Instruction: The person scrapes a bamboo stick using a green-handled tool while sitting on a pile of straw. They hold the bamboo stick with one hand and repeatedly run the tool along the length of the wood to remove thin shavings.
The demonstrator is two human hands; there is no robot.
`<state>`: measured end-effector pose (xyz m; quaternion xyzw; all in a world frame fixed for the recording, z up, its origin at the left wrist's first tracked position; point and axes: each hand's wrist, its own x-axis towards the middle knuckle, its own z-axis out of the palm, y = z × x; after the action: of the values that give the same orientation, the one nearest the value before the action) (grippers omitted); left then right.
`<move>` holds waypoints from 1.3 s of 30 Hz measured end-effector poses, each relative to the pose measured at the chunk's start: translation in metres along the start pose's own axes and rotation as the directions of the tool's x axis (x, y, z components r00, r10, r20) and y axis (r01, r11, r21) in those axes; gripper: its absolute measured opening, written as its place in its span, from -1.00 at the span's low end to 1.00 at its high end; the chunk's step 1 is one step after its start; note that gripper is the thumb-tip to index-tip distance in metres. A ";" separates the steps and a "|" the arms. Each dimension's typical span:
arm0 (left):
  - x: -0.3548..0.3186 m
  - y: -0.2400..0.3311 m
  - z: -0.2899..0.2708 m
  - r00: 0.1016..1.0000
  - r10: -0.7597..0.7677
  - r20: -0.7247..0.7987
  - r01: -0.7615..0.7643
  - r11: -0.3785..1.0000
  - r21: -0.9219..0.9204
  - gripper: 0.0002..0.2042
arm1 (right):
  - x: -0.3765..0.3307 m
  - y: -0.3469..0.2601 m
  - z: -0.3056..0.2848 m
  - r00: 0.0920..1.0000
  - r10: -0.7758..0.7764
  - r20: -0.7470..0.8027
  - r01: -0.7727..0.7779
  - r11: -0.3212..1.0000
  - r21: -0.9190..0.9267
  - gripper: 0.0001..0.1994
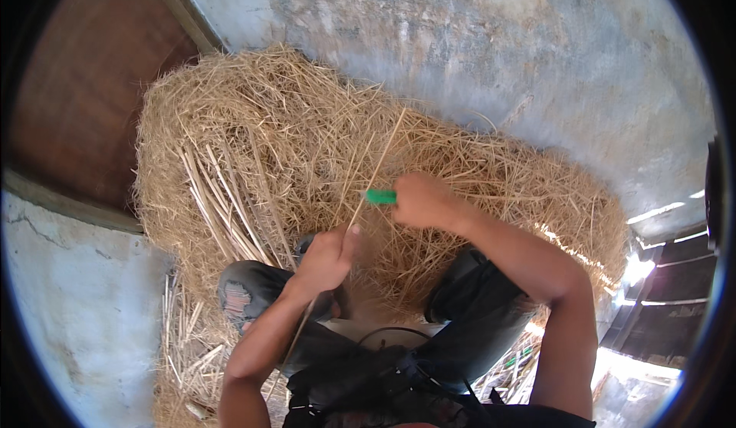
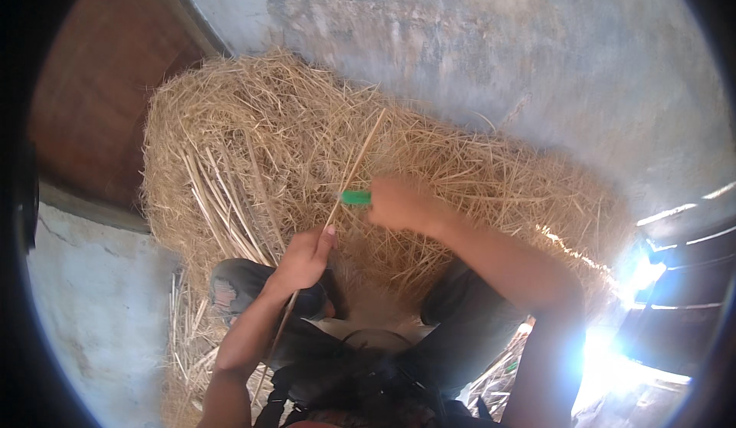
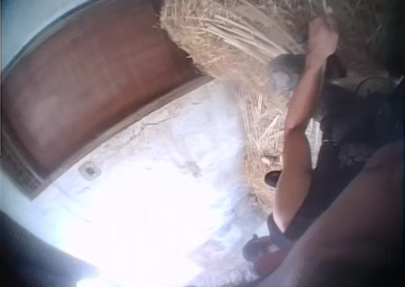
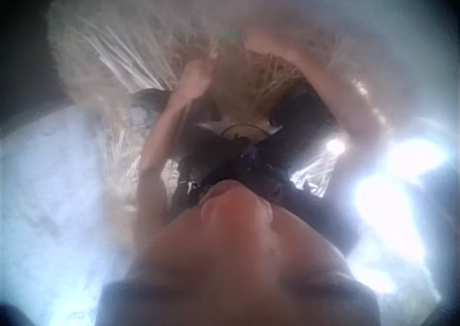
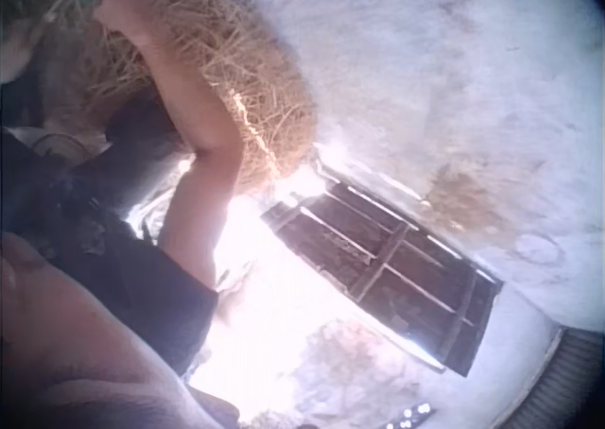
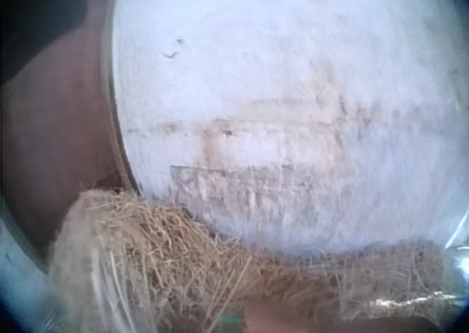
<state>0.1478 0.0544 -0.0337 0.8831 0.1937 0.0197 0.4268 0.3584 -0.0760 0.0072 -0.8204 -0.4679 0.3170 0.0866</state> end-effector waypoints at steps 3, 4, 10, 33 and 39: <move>-0.003 0.006 0.000 0.999 0.006 0.048 -0.006 1.000 0.003 -0.47 | 0.022 0.048 -0.028 0.959 0.183 -0.217 -0.143 0.972 0.188 -0.81; -0.003 0.014 0.000 0.995 0.034 0.096 -0.030 0.999 -0.044 -0.49 | 0.032 0.084 -0.038 0.910 0.265 -0.320 -0.194 0.952 0.237 -0.80; -0.008 0.023 -0.011 0.985 -0.034 0.170 0.060 0.986 -0.152 -0.51 | 0.004 0.124 -0.074 0.792 0.435 -0.428 -0.335 0.896 0.290 -0.64; -0.003 0.020 -0.008 0.991 0.011 0.131 0.017 0.978 -0.208 -0.43 | -0.024 0.050 -0.055 0.880 0.031 -0.474 0.093 0.967 0.237 -0.56; -0.004 0.029 -0.006 0.980 0.063 0.188 -0.030 0.984 -0.174 -0.47 | -0.002 0.079 -0.046 0.822 0.054 -0.567 0.168 0.929 0.331 -0.52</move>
<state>0.1525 0.0414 -0.0072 0.8454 0.1281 -0.0394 0.5170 0.4421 -0.1137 0.0097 -0.8317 -0.3781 0.1377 0.3826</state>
